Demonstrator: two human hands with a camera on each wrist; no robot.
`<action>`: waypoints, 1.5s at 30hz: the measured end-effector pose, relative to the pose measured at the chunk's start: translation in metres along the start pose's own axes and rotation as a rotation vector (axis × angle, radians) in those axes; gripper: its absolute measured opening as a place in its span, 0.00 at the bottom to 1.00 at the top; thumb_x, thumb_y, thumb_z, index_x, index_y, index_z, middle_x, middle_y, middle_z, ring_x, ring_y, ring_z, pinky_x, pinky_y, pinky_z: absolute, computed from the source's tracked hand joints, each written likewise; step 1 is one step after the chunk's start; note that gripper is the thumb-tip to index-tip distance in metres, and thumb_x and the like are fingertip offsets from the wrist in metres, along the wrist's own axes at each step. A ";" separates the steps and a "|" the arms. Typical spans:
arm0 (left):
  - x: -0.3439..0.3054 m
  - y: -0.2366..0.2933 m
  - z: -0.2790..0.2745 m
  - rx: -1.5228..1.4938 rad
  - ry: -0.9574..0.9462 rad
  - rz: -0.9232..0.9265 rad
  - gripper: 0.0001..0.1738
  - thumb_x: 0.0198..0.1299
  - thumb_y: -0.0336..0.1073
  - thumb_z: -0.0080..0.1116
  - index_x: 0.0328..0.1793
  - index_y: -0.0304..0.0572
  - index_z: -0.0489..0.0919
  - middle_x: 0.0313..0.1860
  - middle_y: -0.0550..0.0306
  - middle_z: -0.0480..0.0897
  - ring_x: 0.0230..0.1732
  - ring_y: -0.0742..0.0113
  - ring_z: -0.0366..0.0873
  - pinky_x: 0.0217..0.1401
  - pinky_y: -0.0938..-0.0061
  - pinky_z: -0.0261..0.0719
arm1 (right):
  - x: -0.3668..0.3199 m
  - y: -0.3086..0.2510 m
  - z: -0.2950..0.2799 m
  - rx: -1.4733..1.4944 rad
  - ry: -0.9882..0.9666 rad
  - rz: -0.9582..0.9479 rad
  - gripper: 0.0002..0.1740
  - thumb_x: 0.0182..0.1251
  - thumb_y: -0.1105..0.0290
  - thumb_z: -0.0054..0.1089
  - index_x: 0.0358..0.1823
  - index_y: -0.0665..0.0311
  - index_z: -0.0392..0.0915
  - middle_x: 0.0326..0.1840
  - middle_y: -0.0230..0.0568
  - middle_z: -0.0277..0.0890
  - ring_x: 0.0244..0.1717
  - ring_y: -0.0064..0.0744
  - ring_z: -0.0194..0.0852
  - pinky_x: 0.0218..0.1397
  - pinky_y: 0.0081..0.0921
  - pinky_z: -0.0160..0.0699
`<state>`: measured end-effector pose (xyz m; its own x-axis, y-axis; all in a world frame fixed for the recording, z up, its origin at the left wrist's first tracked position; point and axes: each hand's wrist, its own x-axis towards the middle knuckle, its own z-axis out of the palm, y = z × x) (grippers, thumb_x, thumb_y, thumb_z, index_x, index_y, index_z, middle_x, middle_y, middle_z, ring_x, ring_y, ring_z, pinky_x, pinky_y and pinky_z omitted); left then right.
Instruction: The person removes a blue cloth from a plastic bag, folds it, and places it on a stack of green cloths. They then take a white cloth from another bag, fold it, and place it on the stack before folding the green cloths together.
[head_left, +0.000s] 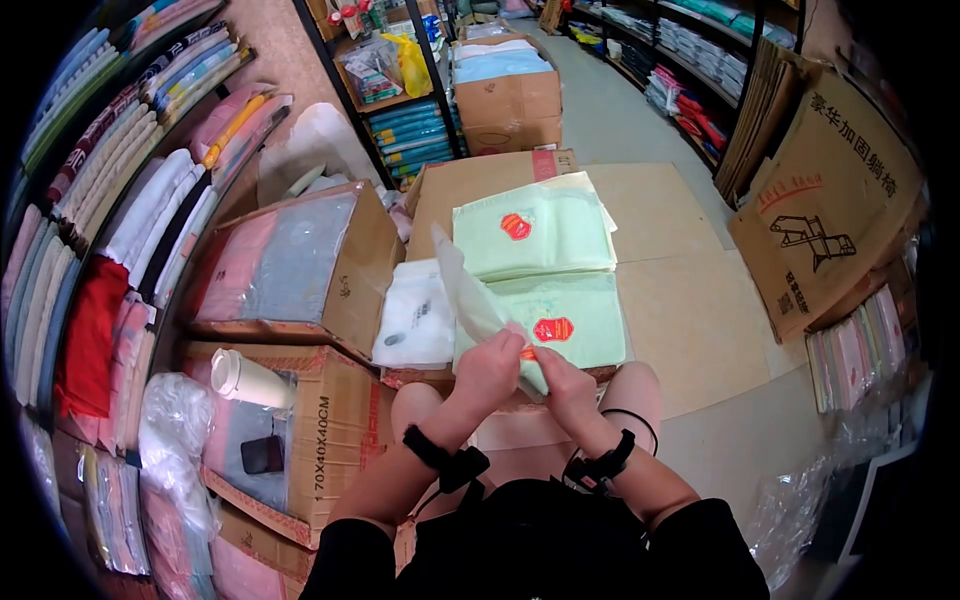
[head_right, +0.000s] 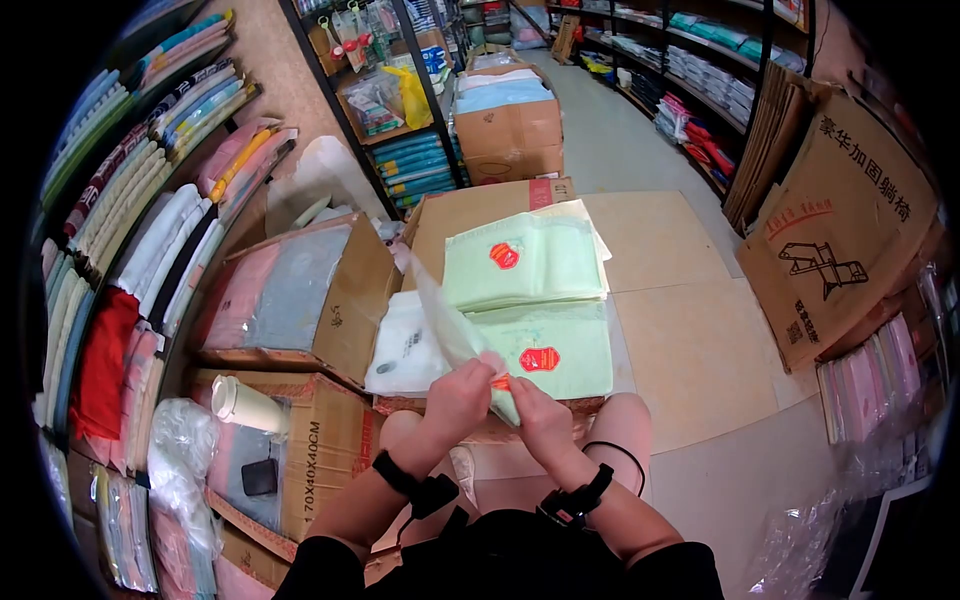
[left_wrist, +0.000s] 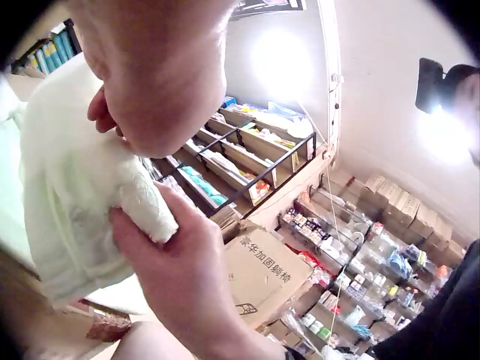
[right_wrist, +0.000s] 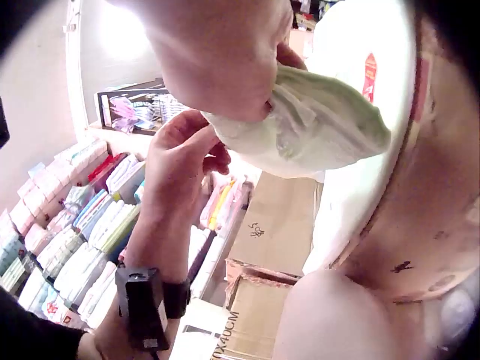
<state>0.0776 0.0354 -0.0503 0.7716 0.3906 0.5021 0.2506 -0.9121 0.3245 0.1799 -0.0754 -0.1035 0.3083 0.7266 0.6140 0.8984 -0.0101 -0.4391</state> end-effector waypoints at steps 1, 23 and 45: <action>-0.002 0.001 0.000 -0.023 -0.011 0.002 0.08 0.48 0.25 0.51 0.36 0.42 0.72 0.26 0.53 0.73 0.26 0.52 0.74 0.26 0.64 0.72 | -0.001 0.000 -0.001 0.003 -0.002 -0.001 0.27 0.41 0.79 0.56 0.50 0.66 0.70 0.43 0.42 0.75 0.38 0.41 0.76 0.36 0.27 0.77; -0.045 -0.036 0.052 -1.058 0.046 -0.683 0.09 0.64 0.37 0.45 0.34 0.40 0.69 0.21 0.64 0.72 0.19 0.80 0.69 0.19 0.83 0.65 | -0.002 0.009 0.014 1.694 0.122 1.071 0.23 0.60 0.72 0.56 0.57 0.66 0.63 0.50 0.39 0.70 0.50 0.31 0.70 0.51 0.31 0.74; -0.063 0.001 0.059 -0.306 -0.291 -0.369 0.10 0.54 0.38 0.52 0.38 0.42 0.74 0.24 0.46 0.76 0.25 0.50 0.75 0.27 0.62 0.72 | -0.009 0.026 0.039 1.390 0.216 1.098 0.22 0.58 0.74 0.58 0.54 0.67 0.65 0.48 0.40 0.71 0.46 0.29 0.72 0.45 0.26 0.74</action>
<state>0.0635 0.0025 -0.1289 0.8053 0.5870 0.0832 0.3869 -0.6268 0.6764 0.1881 -0.0551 -0.1459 0.6596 0.6908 -0.2962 -0.5908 0.2329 -0.7724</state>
